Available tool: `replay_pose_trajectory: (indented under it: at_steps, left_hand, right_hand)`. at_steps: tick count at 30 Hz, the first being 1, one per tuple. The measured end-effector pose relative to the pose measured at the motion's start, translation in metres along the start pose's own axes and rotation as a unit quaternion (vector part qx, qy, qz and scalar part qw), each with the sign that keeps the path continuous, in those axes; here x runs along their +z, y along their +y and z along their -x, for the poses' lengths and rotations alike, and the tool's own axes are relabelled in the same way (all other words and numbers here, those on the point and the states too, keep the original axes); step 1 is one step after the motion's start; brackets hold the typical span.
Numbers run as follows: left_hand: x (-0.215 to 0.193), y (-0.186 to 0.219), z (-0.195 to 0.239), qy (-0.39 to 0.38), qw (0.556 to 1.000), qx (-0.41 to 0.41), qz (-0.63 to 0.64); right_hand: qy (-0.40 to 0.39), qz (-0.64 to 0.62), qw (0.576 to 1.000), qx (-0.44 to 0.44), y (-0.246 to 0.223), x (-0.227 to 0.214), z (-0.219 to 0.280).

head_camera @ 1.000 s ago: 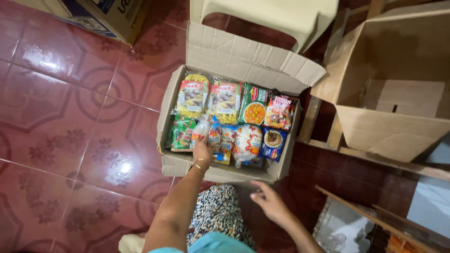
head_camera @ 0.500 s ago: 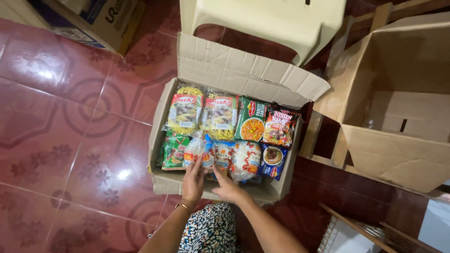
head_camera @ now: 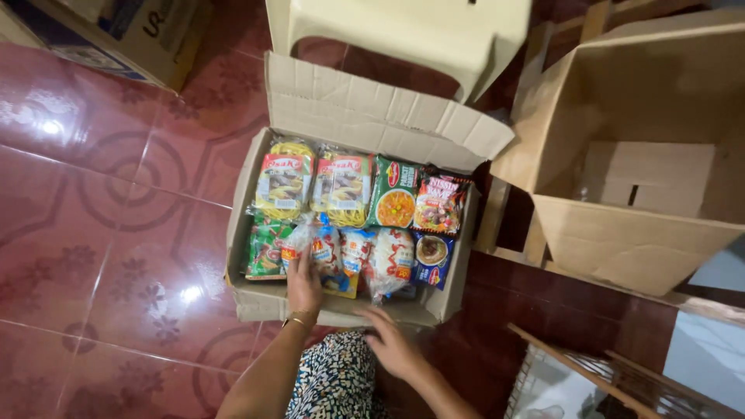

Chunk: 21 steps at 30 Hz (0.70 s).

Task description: Sort various packaged food items from a wire bin and a table into cardboard boxes.

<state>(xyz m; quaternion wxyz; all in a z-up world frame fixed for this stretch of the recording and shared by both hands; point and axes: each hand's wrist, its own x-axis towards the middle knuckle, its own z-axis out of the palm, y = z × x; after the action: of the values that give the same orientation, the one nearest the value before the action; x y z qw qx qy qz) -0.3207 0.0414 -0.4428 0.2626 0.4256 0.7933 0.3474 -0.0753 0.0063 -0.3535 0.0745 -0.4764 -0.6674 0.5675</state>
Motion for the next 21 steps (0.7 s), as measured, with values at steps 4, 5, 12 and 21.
replay_pose_trajectory:
  at_steps: [4, 5, 12, 21]
  left_hand:
    - [-0.024, 0.039, 0.002, -0.033, 0.999, 0.019, 0.017]
    - [-0.030, 0.043, 0.008, -0.047, 0.999, 0.025, -0.004]
    - [0.010, 0.020, -0.010, -0.085, 0.994, 0.028, -0.067]
    - [0.000, 0.020, -0.015, -0.112, 0.981, 0.076, -0.142]
  right_hand:
    - [0.058, -0.081, 0.994, 0.049, 0.009, -0.043, 0.063]
    - [0.068, -0.114, 0.986, 0.098, 0.012, -0.049, 0.079]
    - [0.098, 0.021, 0.993, 0.066, -0.030, -0.065, 0.028]
    - [-0.065, 0.132, 0.973, 0.178, -0.043, -0.066, -0.038]
